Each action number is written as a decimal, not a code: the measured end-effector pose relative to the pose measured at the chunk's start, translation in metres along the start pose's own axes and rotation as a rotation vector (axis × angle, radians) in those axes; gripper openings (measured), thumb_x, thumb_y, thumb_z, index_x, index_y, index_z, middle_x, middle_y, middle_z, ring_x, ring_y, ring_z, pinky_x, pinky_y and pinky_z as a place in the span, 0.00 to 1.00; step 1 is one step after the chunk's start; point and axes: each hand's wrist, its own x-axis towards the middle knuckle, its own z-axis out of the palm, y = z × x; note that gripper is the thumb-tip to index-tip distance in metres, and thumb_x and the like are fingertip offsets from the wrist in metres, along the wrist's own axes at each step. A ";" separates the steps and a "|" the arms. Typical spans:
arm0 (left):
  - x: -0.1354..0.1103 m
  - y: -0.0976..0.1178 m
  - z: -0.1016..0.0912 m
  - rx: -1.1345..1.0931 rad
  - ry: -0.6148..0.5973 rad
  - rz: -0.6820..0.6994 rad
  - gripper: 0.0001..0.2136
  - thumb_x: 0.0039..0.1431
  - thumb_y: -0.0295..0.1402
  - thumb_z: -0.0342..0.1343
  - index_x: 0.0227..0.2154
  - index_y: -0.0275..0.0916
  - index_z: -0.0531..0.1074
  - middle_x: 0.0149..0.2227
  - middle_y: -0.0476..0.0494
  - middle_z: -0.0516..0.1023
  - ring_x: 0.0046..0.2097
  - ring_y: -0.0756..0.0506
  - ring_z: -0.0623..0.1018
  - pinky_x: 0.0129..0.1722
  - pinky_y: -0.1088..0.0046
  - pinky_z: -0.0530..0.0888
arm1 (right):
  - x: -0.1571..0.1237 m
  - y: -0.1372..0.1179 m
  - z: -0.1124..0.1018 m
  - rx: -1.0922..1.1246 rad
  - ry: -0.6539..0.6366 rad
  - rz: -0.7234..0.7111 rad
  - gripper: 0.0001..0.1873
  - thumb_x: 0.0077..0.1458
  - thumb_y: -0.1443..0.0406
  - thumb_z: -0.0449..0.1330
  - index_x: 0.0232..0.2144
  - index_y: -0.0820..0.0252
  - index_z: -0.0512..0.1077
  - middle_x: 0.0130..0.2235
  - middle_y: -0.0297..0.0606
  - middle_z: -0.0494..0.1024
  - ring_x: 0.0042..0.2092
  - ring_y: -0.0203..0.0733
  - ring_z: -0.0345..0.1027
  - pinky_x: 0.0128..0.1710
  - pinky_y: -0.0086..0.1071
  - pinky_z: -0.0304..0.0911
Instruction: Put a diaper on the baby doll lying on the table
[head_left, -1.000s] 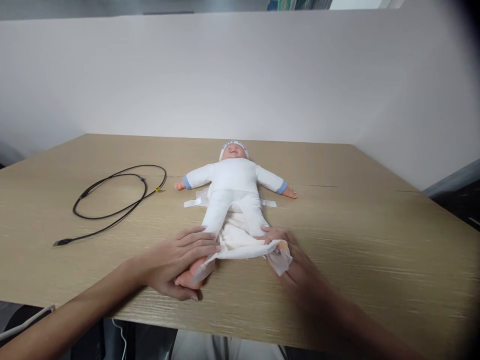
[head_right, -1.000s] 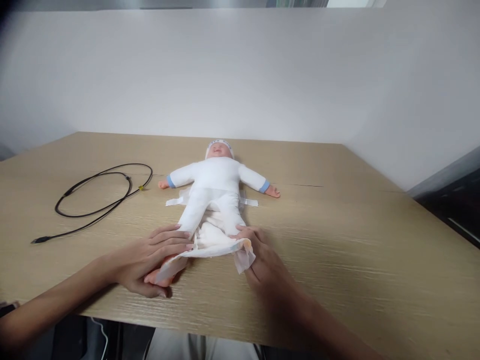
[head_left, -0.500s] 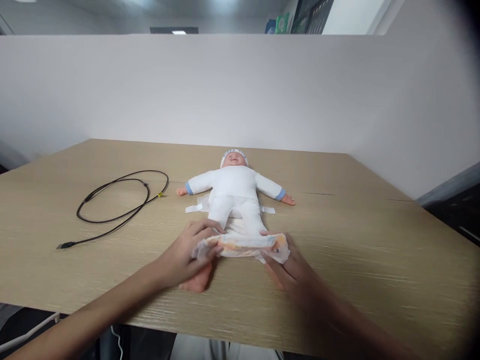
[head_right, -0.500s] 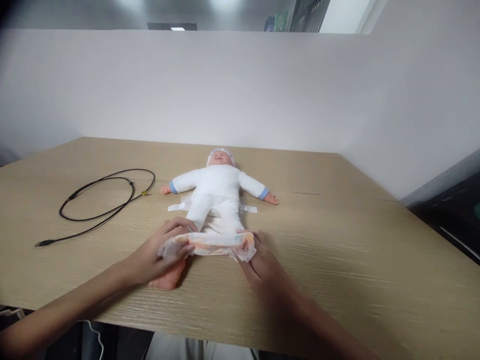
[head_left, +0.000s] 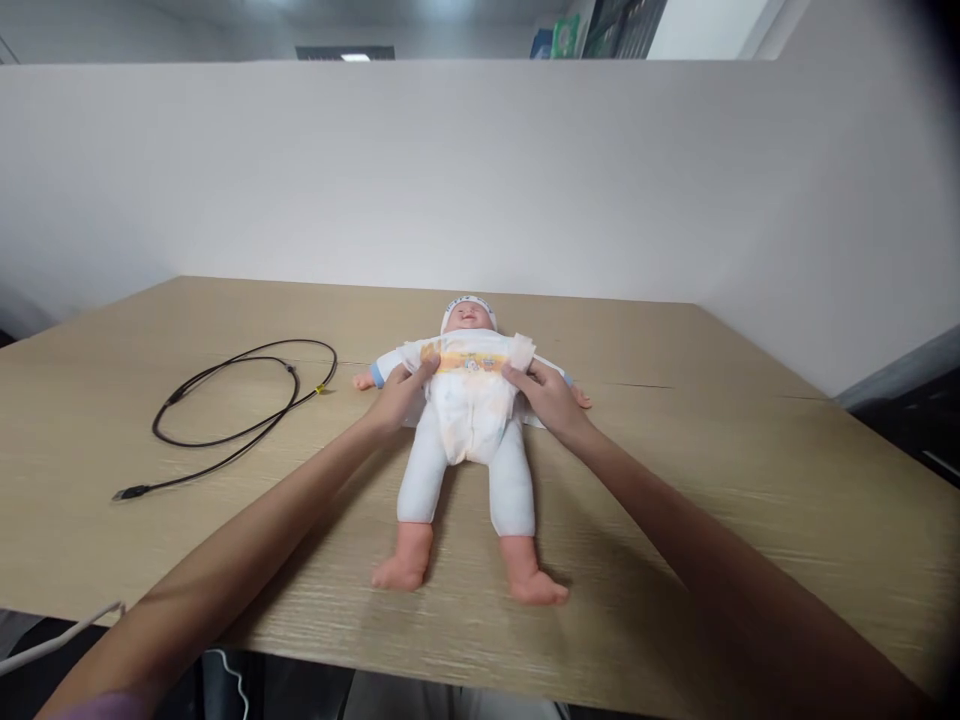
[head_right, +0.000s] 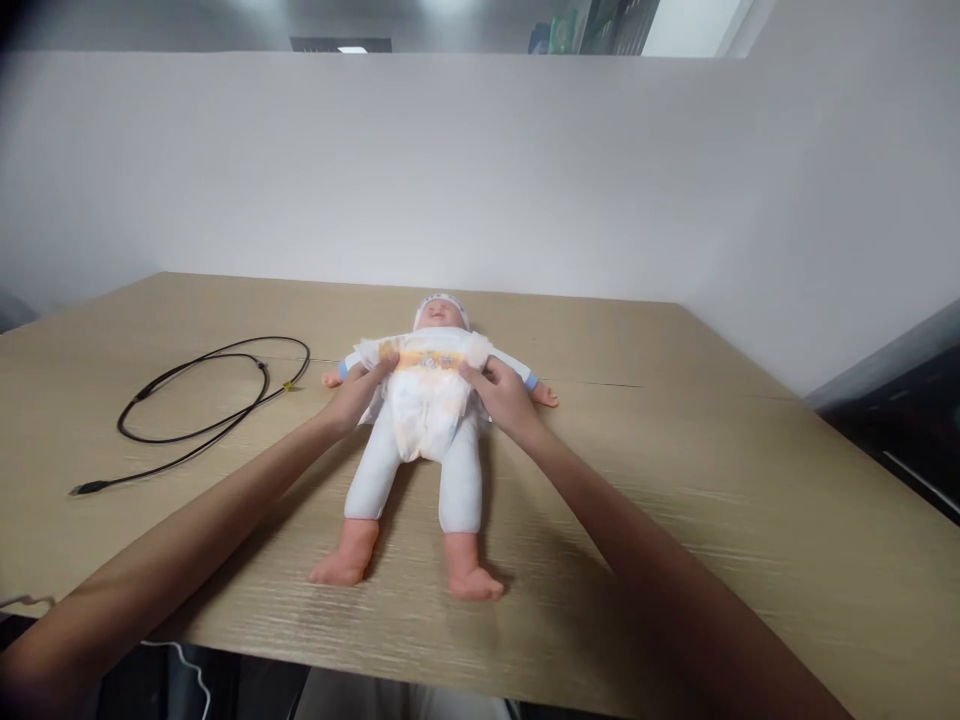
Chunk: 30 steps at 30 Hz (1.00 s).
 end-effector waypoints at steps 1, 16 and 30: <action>0.008 -0.002 0.001 -0.041 0.011 -0.017 0.27 0.57 0.53 0.74 0.49 0.34 0.82 0.48 0.34 0.89 0.59 0.28 0.83 0.65 0.52 0.75 | 0.009 0.007 0.000 0.022 -0.003 0.017 0.24 0.54 0.44 0.74 0.41 0.56 0.82 0.45 0.40 0.87 0.53 0.56 0.78 0.58 0.47 0.72; -0.003 -0.017 0.003 -0.142 0.011 -0.141 0.28 0.55 0.52 0.75 0.49 0.35 0.82 0.52 0.31 0.88 0.58 0.30 0.85 0.65 0.52 0.78 | -0.003 0.053 0.007 0.292 0.051 0.119 0.28 0.55 0.44 0.73 0.50 0.54 0.81 0.55 0.40 0.86 0.62 0.58 0.77 0.70 0.49 0.67; -0.008 -0.018 0.002 -0.084 0.055 -0.096 0.25 0.55 0.54 0.75 0.41 0.37 0.83 0.44 0.34 0.90 0.55 0.30 0.86 0.59 0.55 0.80 | -0.011 0.020 -0.006 0.247 -0.101 0.157 0.34 0.59 0.35 0.64 0.51 0.53 0.78 0.50 0.43 0.86 0.59 0.59 0.78 0.60 0.51 0.75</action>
